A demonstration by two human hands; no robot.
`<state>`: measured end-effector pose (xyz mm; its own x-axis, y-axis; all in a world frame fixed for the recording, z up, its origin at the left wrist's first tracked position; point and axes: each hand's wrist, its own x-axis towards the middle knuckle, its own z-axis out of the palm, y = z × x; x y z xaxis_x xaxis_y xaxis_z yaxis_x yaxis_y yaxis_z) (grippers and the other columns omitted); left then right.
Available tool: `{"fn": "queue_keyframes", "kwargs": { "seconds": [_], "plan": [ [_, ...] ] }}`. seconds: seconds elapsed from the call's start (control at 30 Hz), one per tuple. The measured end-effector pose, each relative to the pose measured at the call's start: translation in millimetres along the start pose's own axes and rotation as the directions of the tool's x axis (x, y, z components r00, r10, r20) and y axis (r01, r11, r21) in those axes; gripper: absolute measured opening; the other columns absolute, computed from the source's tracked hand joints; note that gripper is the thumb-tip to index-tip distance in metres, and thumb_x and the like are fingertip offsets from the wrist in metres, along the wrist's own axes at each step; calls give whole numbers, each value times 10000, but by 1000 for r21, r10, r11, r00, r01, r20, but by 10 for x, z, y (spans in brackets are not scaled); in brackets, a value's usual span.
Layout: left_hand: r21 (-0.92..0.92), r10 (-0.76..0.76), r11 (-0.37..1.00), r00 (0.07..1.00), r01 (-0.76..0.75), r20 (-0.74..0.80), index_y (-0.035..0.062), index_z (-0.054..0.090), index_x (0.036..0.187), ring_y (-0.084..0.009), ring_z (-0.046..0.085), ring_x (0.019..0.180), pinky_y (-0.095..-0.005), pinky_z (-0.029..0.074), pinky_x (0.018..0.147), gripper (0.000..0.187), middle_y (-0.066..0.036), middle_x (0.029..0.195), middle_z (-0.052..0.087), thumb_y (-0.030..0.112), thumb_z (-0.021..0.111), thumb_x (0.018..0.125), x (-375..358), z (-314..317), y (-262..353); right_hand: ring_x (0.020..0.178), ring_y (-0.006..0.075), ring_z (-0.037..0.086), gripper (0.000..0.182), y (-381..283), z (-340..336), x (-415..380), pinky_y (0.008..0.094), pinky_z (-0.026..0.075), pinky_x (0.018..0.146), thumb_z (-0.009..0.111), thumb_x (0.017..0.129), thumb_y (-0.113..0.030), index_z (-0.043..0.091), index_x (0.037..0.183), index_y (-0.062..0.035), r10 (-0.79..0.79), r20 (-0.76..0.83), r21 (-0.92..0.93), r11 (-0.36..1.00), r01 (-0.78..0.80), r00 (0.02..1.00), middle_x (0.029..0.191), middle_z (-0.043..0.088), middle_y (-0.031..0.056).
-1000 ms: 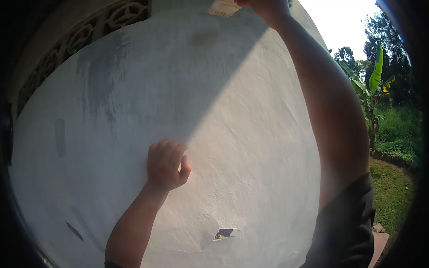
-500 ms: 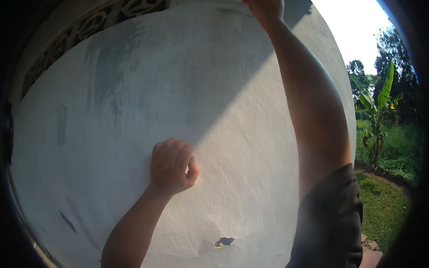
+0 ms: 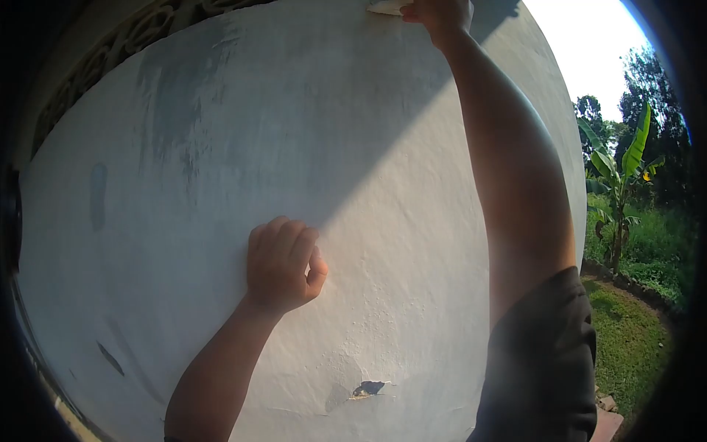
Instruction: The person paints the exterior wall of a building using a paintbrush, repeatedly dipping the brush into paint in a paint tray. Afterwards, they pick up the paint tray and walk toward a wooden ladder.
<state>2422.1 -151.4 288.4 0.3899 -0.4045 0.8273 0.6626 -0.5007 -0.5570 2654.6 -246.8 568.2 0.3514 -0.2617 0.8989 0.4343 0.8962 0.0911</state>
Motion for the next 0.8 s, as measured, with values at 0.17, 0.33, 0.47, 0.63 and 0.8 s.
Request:
{"fn": "queue_keyframes", "kwargs": {
  "seconds": [0.17, 0.33, 0.47, 0.63, 0.8],
  "plan": [
    [6, 3, 1000, 1000, -3, -20, 67, 540, 847, -226, 521, 826, -353, 396, 721, 237, -53, 840, 528, 65, 568, 612, 47, 6, 1, 433, 227, 578, 184, -112, -288, 141, 320, 514, 410, 569, 718, -77, 441, 587, -51, -48, -94, -148, 988, 33, 994, 587, 513, 98],
    [8, 1, 1000, 1000, -1, -12, 73, 541, 856, -226, 521, 828, -353, 395, 717, 256, -49, 847, 526, 67, 577, 602, 6, -88, -113, 706, 214, 645, 133, 80, -195, 239, 287, 510, 668, 586, 816, -111, 562, 867, 9, 148, 20, -80, 986, -146, 989, 848, 584, 76],
    [-8, -7, 1000, 1000, 7, -24, 75, 537, 842, -224, 517, 817, -353, 393, 712, 253, -46, 828, 517, 67, 579, 593, 20, 10, 2, 742, 221, 655, 162, -2, -541, 325, 286, 513, 679, 579, 835, -123, 573, 921, 15, -46, 258, -564, 803, 190, 965, 869, 593, 81],
    [11, -6, 1000, 999, 6, -34, 77, 534, 840, -223, 514, 814, -351, 391, 711, 258, -46, 826, 513, 74, 583, 587, 15, 12, -3, 762, 224, 652, 230, 438, -551, 560, 275, 525, 676, 586, 815, -110, 580, 984, 45, -426, 431, -789, 249, 561, 795, 928, 605, 141],
    [-7, 19, 1000, 1000, -20, -14, 81, 531, 840, -223, 512, 814, -351, 392, 720, 263, -47, 847, 519, 72, 578, 581, 15, 26, -12, 774, 225, 628, 293, 291, -877, 560, 282, 523, 699, 625, 769, -70, 577, 1037, 37, -2, 210, -208, 977, 46, 978, 938, 607, 123]
  ]
}}
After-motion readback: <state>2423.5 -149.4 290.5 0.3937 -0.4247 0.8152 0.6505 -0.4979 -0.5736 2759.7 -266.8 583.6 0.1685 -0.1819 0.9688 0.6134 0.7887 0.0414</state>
